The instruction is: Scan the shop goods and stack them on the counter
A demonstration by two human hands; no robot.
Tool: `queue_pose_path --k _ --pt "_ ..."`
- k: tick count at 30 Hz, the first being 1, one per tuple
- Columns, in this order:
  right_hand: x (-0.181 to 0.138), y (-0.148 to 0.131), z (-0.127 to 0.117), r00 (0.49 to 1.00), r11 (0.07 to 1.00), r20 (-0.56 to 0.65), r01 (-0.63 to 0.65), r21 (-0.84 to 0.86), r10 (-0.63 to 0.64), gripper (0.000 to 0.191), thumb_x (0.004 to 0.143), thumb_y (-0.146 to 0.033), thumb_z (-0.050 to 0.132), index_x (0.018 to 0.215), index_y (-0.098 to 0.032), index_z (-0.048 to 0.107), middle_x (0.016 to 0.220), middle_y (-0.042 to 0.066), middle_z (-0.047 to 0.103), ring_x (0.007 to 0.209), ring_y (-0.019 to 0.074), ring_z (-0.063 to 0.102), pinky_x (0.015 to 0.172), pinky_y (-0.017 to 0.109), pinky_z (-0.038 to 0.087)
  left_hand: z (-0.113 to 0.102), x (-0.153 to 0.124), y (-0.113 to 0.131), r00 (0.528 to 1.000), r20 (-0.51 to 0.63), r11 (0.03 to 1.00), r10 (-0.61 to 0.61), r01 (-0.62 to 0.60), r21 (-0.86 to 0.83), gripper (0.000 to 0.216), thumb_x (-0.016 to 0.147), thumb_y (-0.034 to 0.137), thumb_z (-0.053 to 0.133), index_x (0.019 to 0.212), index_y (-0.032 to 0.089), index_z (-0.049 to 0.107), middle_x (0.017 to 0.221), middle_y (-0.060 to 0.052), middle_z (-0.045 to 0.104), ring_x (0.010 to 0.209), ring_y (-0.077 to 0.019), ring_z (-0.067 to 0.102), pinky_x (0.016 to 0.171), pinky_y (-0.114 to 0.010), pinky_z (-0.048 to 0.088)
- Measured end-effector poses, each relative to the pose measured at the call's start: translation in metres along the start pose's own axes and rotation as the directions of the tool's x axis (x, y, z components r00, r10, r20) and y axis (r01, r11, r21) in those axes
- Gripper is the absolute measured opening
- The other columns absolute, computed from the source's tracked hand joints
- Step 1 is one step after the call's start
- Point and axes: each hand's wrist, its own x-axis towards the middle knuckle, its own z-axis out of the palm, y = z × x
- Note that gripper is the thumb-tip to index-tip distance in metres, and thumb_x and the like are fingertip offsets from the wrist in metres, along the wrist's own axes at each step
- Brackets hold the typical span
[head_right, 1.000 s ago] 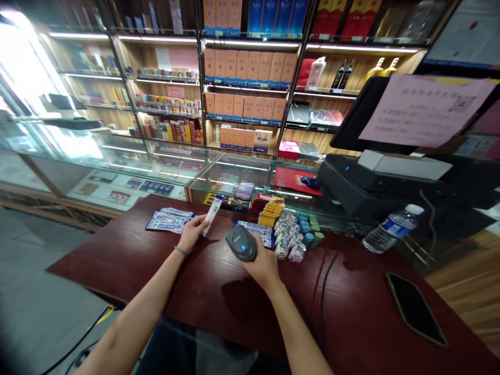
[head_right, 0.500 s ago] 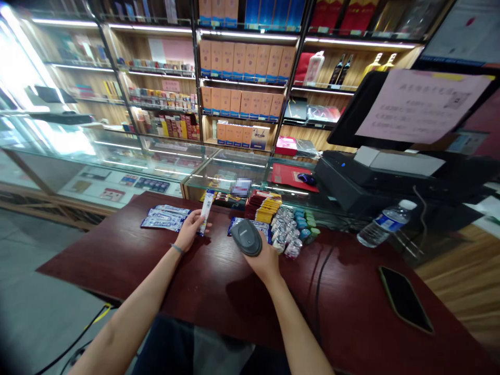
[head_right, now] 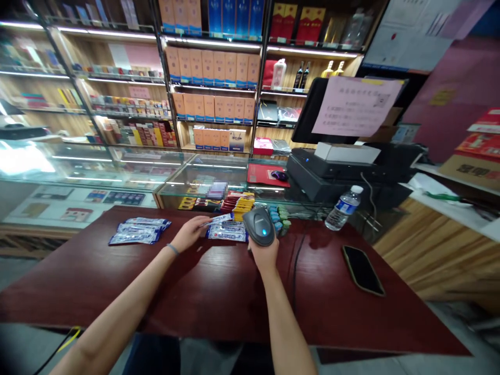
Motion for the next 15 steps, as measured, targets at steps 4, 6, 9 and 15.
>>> queue_pose_path --k 4,6,9,15 --pt "0.001 -0.005 -0.001 0.995 0.999 -0.098 -0.032 0.010 0.033 0.046 0.072 -0.040 0.078 0.110 -0.016 0.066 0.078 0.009 0.074 0.088 0.0321 0.072 0.073 0.045 0.062 0.020 0.019 -0.002 0.994 0.101 0.990 0.038 -0.052 0.131 0.031 0.085 0.018 0.058 0.113 0.022 0.071 0.112 -0.009 0.071 0.106 -0.0250 0.064 0.101 -0.041 0.048" --pt "0.001 -0.008 -0.001 0.993 0.999 -0.105 -0.044 0.003 0.044 0.046 0.072 -0.041 0.077 0.109 -0.016 0.066 0.077 0.008 0.074 0.087 0.0317 0.073 0.072 0.044 0.063 0.029 0.028 -0.004 0.993 0.117 0.985 0.033 -0.052 0.167 0.029 0.083 0.016 0.060 0.110 0.022 0.071 0.107 -0.009 0.072 0.103 -0.0256 0.065 0.098 -0.040 0.048" --pt "0.002 -0.010 0.000 0.992 0.998 -0.115 -0.054 0.010 0.055 0.049 0.073 -0.042 0.076 0.112 -0.016 0.064 0.078 0.009 0.074 0.086 0.0312 0.073 0.072 0.043 0.063 0.042 0.039 -0.008 0.989 0.145 0.981 0.024 -0.051 0.189 0.023 0.083 0.018 0.062 0.103 0.022 0.072 0.103 -0.009 0.073 0.100 -0.0255 0.065 0.095 -0.038 0.049" --pt "0.003 -0.009 0.000 0.991 0.998 -0.125 -0.055 -0.007 0.054 0.052 0.073 -0.041 0.076 0.117 -0.017 0.062 0.087 0.011 0.075 0.093 0.0324 0.072 0.074 0.044 0.063 0.060 0.050 -0.016 0.977 0.204 0.973 0.062 -0.105 0.207 0.021 0.085 0.017 0.059 0.099 0.021 0.074 0.098 -0.008 0.073 0.095 -0.0248 0.066 0.094 -0.037 0.048"
